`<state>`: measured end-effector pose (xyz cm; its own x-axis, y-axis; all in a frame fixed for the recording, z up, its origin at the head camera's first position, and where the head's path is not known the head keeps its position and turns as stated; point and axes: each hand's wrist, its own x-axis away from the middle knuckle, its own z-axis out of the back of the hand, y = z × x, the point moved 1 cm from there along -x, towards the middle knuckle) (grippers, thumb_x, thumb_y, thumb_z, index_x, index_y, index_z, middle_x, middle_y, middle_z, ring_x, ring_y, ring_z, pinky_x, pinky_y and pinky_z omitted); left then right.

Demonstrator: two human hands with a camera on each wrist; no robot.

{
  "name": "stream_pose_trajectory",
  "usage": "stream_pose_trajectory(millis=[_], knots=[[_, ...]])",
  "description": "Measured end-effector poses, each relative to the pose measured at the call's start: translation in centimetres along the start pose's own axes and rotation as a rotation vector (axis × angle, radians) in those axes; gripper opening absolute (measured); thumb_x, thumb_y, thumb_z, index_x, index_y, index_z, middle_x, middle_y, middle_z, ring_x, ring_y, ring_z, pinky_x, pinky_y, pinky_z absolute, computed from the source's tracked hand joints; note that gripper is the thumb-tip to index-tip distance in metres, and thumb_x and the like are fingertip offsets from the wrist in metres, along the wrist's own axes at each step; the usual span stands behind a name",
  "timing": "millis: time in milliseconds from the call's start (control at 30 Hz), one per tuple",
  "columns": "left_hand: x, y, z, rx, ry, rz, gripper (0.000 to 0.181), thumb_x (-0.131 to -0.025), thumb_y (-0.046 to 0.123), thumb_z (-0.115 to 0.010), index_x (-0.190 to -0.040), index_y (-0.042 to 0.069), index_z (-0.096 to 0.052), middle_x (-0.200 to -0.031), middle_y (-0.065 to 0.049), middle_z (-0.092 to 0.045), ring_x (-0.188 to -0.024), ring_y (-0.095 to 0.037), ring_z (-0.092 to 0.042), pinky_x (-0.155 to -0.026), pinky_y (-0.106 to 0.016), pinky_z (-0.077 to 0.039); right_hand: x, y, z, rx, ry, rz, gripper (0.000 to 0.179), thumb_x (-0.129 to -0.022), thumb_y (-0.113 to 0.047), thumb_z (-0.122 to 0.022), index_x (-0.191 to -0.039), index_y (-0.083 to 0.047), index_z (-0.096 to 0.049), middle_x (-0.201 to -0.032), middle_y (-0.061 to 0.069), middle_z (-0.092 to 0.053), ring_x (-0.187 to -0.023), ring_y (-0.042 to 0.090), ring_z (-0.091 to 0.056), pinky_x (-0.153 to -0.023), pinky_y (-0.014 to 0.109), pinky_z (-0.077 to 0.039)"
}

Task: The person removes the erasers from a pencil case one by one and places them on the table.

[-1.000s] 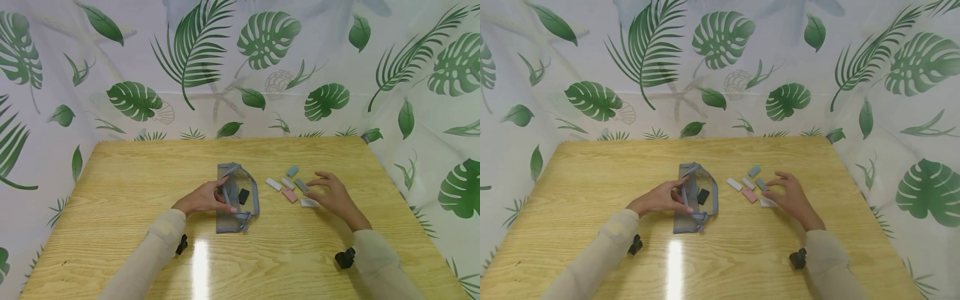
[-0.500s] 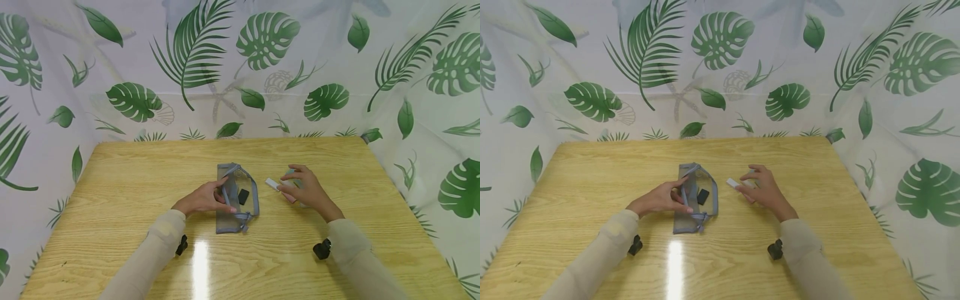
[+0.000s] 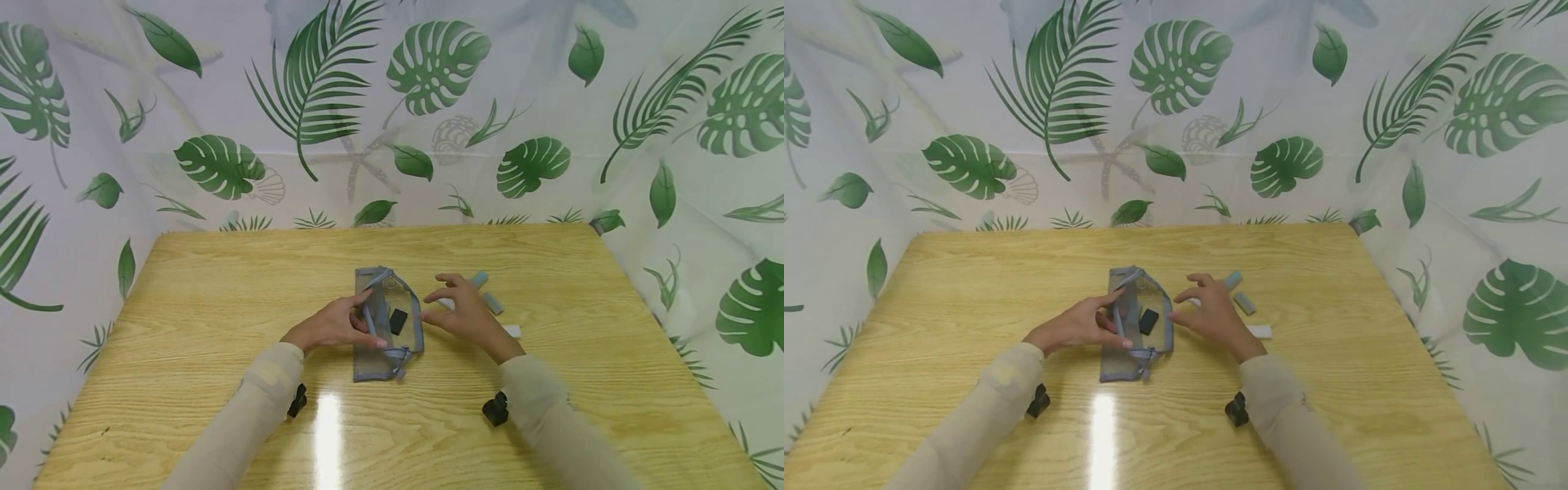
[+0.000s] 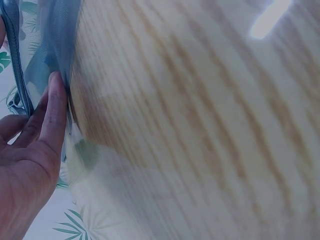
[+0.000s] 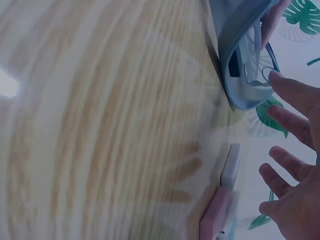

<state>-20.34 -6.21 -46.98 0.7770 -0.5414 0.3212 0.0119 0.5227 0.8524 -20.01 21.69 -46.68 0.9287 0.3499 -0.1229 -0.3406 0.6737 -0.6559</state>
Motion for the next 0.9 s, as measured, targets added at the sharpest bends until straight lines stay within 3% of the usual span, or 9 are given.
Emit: stream_pose_trajectory(millis=[267,633,900], knots=[[-0.1,-0.1,0.0,0.013,-0.004,0.006,0.112,-0.081,0.037,-0.088,-0.164,0.016,-0.016,-0.109,-0.005,-0.068,-0.102,-0.016,-0.065,-0.089,-0.038,-0.053,-0.4,-0.5,-1.6,0.063,-0.014,0.047,0.031,-0.085,-0.024,-0.085,-0.103,0.000,-0.079,-0.143,0.031,-0.048,-0.126,0.054,-0.048,-0.104,0.069,-0.033],[0.0,-0.1,0.0,0.007,-0.008,0.000,0.111,-0.081,0.038,-0.088,-0.164,0.016,-0.017,-0.108,-0.005,-0.068,-0.101,-0.015,-0.066,-0.089,-0.038,-0.054,-0.5,-1.0,-2.9,0.157,-0.019,0.024,0.040,-0.079,-0.035,-0.089,-0.104,-0.005,-0.080,-0.142,0.025,-0.052,-0.127,0.049,-0.050,-0.106,0.066,-0.035],[-0.1,-0.2,0.0,0.009,-0.004,0.001,0.111,-0.081,0.038,-0.087,-0.164,0.017,-0.017,-0.111,-0.005,-0.068,-0.103,-0.016,-0.066,-0.090,-0.039,-0.053,-0.7,-1.4,-3.2,0.204,-0.021,0.017,0.041,-0.077,-0.038,-0.090,-0.101,-0.006,-0.080,-0.141,0.025,-0.053,-0.130,0.046,-0.049,-0.111,0.068,-0.026]])
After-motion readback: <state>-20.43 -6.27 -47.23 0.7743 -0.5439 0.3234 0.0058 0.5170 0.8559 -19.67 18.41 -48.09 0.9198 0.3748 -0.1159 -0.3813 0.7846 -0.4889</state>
